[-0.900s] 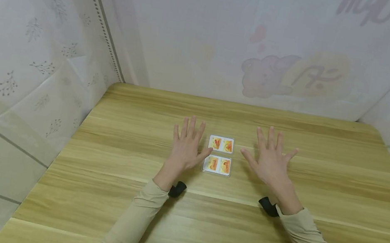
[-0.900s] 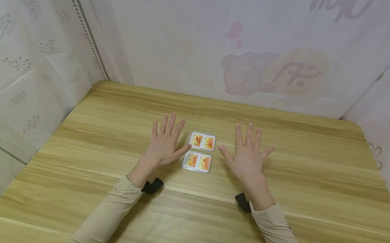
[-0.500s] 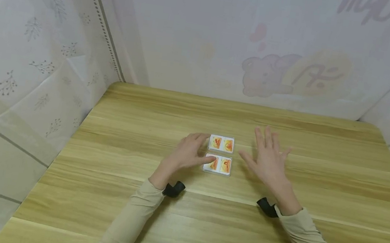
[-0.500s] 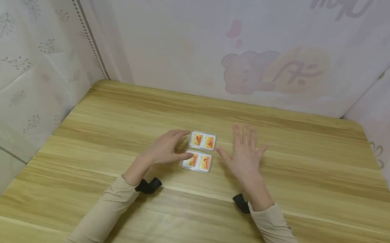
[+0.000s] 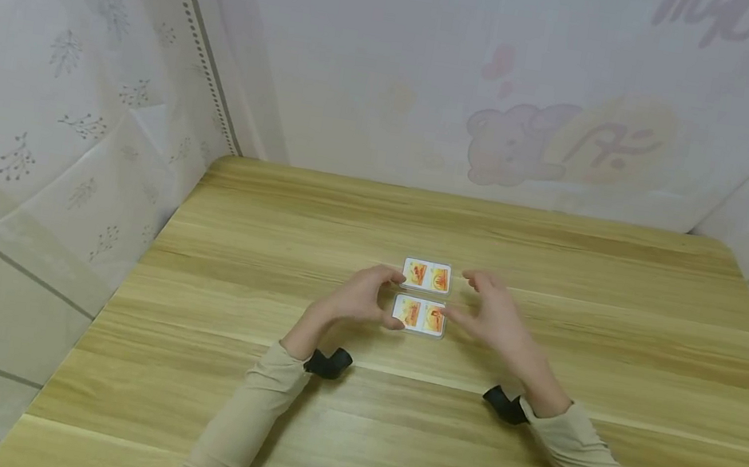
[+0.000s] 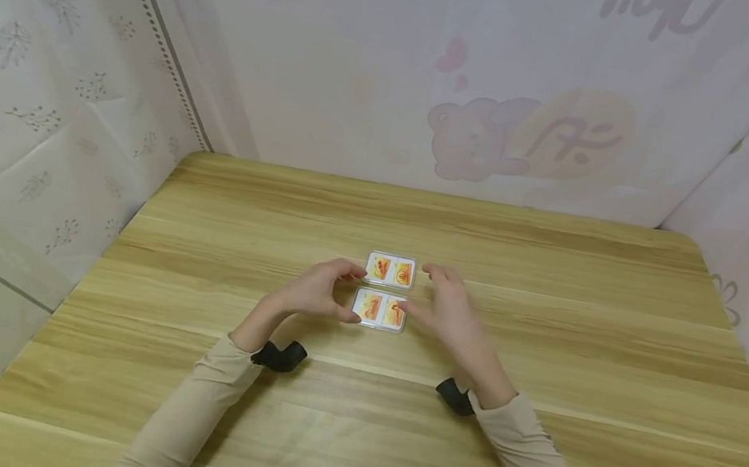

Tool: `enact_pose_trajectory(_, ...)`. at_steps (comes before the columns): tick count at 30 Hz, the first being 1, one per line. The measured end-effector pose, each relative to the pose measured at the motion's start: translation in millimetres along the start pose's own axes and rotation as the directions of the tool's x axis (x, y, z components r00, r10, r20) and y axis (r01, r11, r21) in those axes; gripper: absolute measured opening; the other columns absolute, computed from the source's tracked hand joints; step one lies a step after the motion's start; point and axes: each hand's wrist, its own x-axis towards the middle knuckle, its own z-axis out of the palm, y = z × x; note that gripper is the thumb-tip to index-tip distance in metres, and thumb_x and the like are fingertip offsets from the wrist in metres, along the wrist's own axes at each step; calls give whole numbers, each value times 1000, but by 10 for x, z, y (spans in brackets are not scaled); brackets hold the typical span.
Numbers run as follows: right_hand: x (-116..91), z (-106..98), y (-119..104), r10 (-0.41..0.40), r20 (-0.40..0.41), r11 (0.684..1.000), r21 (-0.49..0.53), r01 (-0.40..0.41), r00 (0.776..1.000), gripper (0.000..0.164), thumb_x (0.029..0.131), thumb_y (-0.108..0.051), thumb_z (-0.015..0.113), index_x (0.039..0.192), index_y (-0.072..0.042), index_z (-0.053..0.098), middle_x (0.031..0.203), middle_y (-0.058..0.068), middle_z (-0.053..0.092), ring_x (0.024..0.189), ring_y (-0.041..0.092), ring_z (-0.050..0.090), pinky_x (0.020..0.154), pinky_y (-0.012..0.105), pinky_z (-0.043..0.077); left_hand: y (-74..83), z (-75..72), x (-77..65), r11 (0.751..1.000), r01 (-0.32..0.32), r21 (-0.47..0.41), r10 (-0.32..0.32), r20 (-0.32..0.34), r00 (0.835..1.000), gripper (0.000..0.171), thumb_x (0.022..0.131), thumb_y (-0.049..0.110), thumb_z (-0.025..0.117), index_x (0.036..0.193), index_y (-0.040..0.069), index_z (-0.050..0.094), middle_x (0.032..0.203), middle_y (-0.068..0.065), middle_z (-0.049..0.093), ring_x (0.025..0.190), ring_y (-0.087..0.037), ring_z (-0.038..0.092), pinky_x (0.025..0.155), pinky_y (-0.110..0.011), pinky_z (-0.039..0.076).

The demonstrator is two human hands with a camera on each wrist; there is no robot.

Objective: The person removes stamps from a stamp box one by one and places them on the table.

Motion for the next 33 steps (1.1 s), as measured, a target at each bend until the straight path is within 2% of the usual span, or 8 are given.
enact_pose_trajectory(4,4,42,-25,-26,33,999,24,25,999,63,74,-22,80,121,9,51,112,25,56,103,38,54,83,47,48,-18,11,-1,1000,13,13,-14,22,1000,70,66,14,84,123,-8,50,124,-17,52,113,-31,48,98,-40,40)
enact_pose_trajectory(7,8,66,-40,-27,66,999,23,26,997,62,73,-22,80,120,8,52,110,24,57,102,37,54,84,47,48,-37,28,4,1000,24,15,-24,31,999,68,67,12,84,122,-9,50,122,-17,53,112,-30,49,98,-39,40)
enact_pose_trajectory(13,23,100,-55,-56,107,998,1,56,993,65,70,-21,83,120,9,53,111,24,57,101,36,55,85,46,48,-68,61,14,998,37,46,-38,32,999,67,66,11,84,122,-8,51,117,-16,53,109,-28,50,97,-37,41)
enact_pose_trajectory(21,43,139,-60,-46,148,999,-4,47,988,67,65,-19,85,119,8,55,114,21,57,104,35,54,90,46,45,-61,88,29,990,51,129,-55,27,998,67,66,13,84,121,-5,53,115,-14,51,109,-26,49,98,-36,40)
enact_pose_trajectory(33,53,224,-62,-44,183,998,-40,53,982,65,64,-17,86,117,7,56,116,21,55,108,33,51,94,46,43,-64,135,42,985,55,164,-57,8,998,63,65,10,84,119,-4,54,113,-12,50,108,-27,46,98,-38,39)
